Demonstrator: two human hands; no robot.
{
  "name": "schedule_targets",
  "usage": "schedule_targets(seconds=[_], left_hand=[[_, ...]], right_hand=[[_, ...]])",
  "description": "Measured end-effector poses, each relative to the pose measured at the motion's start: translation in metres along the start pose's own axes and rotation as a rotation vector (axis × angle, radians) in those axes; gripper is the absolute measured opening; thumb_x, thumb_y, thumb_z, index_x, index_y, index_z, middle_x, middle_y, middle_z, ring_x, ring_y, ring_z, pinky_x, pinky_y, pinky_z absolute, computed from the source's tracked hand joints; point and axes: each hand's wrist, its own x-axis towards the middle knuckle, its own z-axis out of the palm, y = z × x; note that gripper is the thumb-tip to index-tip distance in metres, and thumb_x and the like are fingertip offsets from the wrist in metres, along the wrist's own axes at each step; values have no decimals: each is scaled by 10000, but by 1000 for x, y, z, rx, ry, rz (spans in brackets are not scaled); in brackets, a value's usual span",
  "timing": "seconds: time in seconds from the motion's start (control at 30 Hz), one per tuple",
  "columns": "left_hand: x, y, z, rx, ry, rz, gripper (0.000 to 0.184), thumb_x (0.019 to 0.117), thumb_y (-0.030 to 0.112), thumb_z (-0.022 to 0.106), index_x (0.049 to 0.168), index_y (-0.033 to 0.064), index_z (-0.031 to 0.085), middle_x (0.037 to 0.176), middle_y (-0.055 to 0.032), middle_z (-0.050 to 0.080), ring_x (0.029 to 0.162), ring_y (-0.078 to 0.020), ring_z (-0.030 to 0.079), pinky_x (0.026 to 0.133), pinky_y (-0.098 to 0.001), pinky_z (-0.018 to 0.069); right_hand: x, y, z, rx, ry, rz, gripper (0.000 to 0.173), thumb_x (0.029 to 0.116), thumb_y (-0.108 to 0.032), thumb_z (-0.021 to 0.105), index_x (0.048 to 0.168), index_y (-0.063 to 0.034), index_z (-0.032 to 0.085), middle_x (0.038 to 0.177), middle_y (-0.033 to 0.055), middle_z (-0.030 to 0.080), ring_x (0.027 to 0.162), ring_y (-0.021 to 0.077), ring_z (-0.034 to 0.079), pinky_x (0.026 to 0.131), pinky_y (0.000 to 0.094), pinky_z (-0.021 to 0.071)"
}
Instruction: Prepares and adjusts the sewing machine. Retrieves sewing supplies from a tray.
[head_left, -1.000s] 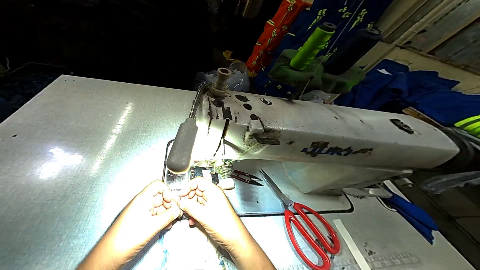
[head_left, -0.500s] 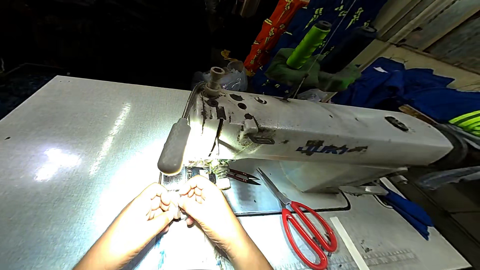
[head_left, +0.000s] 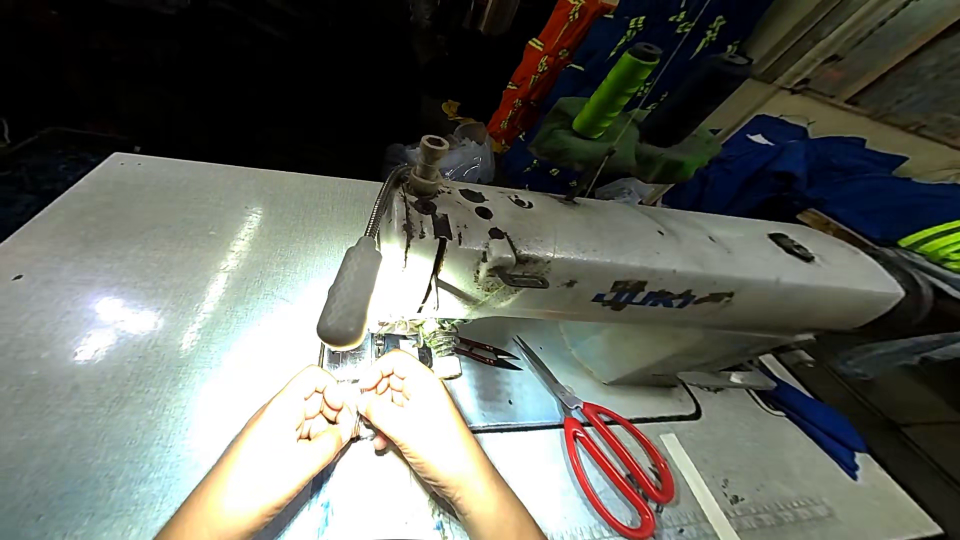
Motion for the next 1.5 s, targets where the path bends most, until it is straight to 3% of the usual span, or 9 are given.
schedule_targets(seconds=[0.4,0.6,0.8,1.1,1.5], left_hand=[[-1,-2,3,79,44,38,236,842,123,693,1049,141,583,820,94,672,667,-3,640,583,-168,541],[-3,-1,-1,60,11,22,230,838,105,704,1017,157,568,800,99,654,641,4,613,575,-166,520],[-4,-2,0,31,9,37,258,836,36,669,1050,141,569,933,81,714,722,-12,671,624,-178,563],[-4,-1,-1,75,12,20,235,847,98,675,1056,143,579,850,93,682,684,-10,650,600,-185,553],[-4,-4,-1,71,27,49,211,869,118,684,1052,139,580,862,84,681,703,-12,655,609,-178,554]], right_hand=[[1,0,0,-65,1,-13,99,919,-109,694,984,-67,633,776,-24,635,580,20,614,539,175,545],[0,-3,-1,38,11,38,106,900,-65,694,970,-66,615,756,-11,628,579,44,622,529,192,550],[0,-3,-1,48,7,46,104,897,-56,690,973,-65,620,749,-13,633,575,42,621,531,190,548],[1,-1,-1,-26,-2,18,126,905,-116,712,977,-72,618,764,-19,632,580,28,615,539,180,544],[0,0,-1,-66,-9,-6,101,909,-115,693,979,-82,629,769,-32,631,584,22,611,541,181,540]])
